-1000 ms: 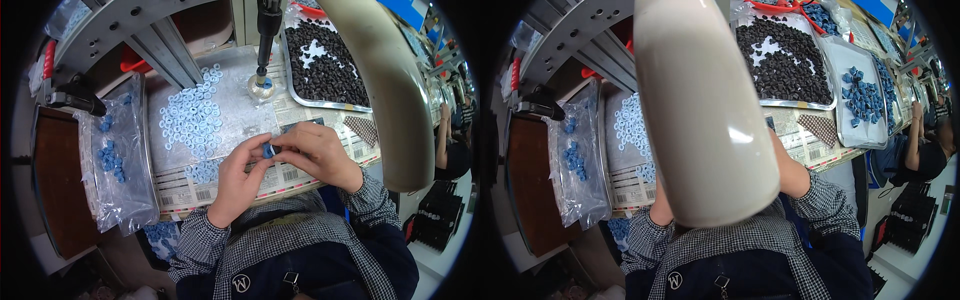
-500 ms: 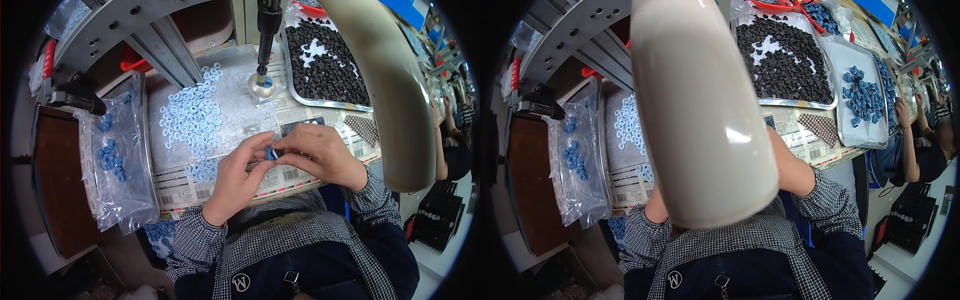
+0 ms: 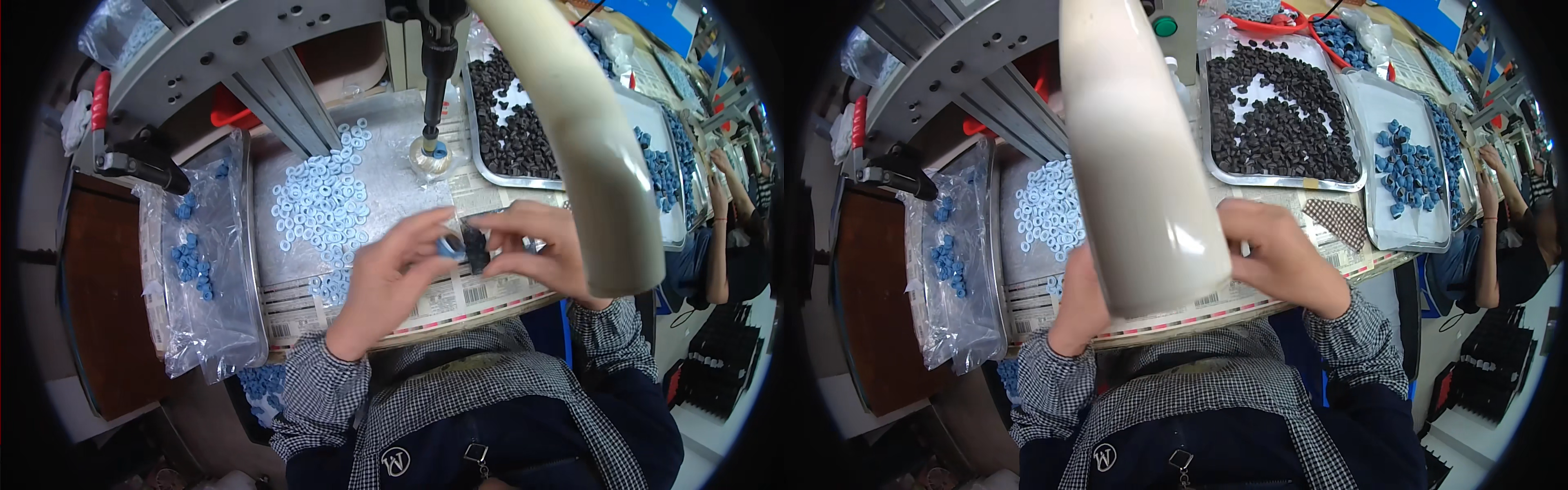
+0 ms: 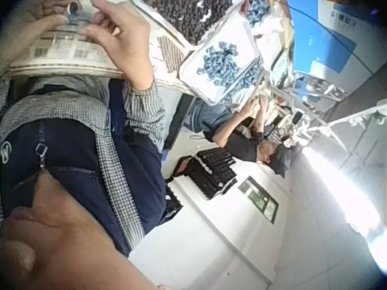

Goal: Using a manual press machine to join small plastic and metal components at a workstation.

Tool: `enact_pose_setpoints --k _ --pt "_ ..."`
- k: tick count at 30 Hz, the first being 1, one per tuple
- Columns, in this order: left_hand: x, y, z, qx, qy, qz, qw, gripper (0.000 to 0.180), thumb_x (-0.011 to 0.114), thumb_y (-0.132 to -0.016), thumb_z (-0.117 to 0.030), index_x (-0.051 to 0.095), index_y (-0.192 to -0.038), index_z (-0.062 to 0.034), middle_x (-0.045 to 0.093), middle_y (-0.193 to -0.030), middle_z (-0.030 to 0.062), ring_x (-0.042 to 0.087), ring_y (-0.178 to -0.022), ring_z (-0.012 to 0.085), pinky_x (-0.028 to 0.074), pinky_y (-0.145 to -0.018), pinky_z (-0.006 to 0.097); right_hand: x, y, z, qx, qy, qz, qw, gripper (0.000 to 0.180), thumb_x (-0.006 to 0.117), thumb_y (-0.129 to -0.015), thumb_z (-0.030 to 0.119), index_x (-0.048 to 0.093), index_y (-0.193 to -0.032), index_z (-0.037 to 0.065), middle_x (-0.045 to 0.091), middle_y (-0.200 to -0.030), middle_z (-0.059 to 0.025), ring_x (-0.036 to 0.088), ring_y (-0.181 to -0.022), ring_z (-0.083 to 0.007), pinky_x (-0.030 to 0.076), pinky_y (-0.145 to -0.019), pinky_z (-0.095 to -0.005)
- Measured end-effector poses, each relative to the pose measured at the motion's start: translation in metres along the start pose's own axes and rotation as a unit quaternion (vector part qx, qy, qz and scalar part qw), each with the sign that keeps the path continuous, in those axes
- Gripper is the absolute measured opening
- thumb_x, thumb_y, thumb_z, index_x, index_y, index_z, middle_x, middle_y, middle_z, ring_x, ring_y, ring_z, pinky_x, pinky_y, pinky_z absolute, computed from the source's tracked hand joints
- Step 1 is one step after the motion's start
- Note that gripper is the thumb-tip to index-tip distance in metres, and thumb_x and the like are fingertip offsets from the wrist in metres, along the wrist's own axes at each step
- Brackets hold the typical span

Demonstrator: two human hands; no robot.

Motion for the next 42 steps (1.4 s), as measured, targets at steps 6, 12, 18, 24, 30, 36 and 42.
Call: enact_pose_setpoints --k 6,12,18,24,30,36,42 --pt "-0.049 -0.034 -0.054 0.161 -0.129 -0.157 0.966 0.032 0.072 -0.084 -0.003 0.069 -0.115 -0.006 0.072 -0.106 0.0115 0.071 -0.097 0.0208 0.057 -0.083 0.033 -0.071 0.001 -0.034 0.062 -0.128 -0.23 0.963 0.021 0.069 -0.093 0.006 0.07 -0.112 -0.001 0.07 -0.094 -0.0037 0.064 -0.085 -0.0075 0.051 -0.073 -0.0207" --pt "0.002 -0.05 -0.201 0.585 -0.289 -0.055 0.756 0.03 0.071 -0.078 -0.005 0.068 -0.108 -0.0014 0.07 -0.099 0.0123 0.07 -0.088 0.024 0.056 -0.08 0.035 -0.08 -0.029 -0.027 -0.073 -0.013 -0.263 0.962 0.019 0.071 -0.088 0.01 0.072 -0.103 0.0 0.072 -0.09 -0.0116 0.068 -0.078 -0.0165 0.053 -0.07 -0.0301" --pt "-0.062 -0.115 -0.293 0.651 -0.205 -0.061 0.729 0.028 0.062 -0.094 0.003 0.062 -0.122 0.0024 0.07 -0.103 0.0085 0.066 -0.092 0.0139 0.056 -0.083 0.025 -0.015 -0.091 -0.048 -0.048 0.184 -0.081 0.978 0.035 0.077 -0.081 0.023 0.069 -0.11 0.005 0.066 -0.111 -0.0173 0.067 -0.094 -0.0351 0.054 -0.084 -0.0417" --pt "-0.099 -0.159 -0.266 0.433 0.036 -0.246 0.866 0.021 0.063 -0.093 0.001 0.066 -0.113 0.0003 0.069 -0.094 0.0036 0.061 -0.077 0.0084 0.051 -0.071 0.021 -0.006 -0.101 -0.047 -0.087 0.14 -0.087 0.982 0.025 0.072 -0.085 0.02 0.066 -0.105 0.007 0.062 -0.104 -0.0166 0.063 -0.095 -0.0374 0.051 -0.083 -0.0451" --pt "-0.109 -0.066 -0.168 0.251 0.153 -0.213 0.932 0.03 0.057 -0.098 -0.004 0.054 -0.126 0.0062 0.062 -0.126 0.0201 0.067 -0.1 0.0214 0.052 -0.095 0.029 -0.155 0.032 -0.114 0.1 0.271 -0.309 0.906 0.024 0.07 -0.088 0.018 0.068 -0.107 0.005 0.066 -0.106 -0.0135 0.064 -0.099 -0.0333 0.051 -0.086 -0.0397" --pt "-0.062 -0.035 -0.016 0.07 0.113 -0.185 0.974 0.028 0.063 -0.091 0.005 0.057 -0.118 0.0023 0.064 -0.123 0.0142 0.067 -0.099 0.0178 0.053 -0.088 0.028 -0.256 0.149 -0.177 0.179 0.476 -0.368 0.779 0.043 0.073 -0.085 0.014 0.062 -0.125 0.004 0.064 -0.112 -0.0174 0.063 -0.099 -0.0329 0.05 -0.086 -0.0395" --pt "-0.026 -0.08 0.038 0.046 -0.147 -0.149 0.977 0.023 0.067 -0.088 -0.003 0.065 -0.111 -0.003 0.07 -0.11 0.0099 0.067 -0.098 0.0211 0.05 -0.087 0.031 -0.204 0.046 -0.07 0.077 0.333 -0.35 0.872 0.038 0.072 -0.089 0.017 0.065 -0.124 0.006 0.065 -0.116 -0.0131 0.062 -0.105 -0.0283 0.049 -0.087 -0.0373"
Point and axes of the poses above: each hand's wrist, its own y-axis away from the middle knuckle, its own x-axis out of the palm, z = x × y, the point moved 8 cm from there along -y, towards the middle knuckle
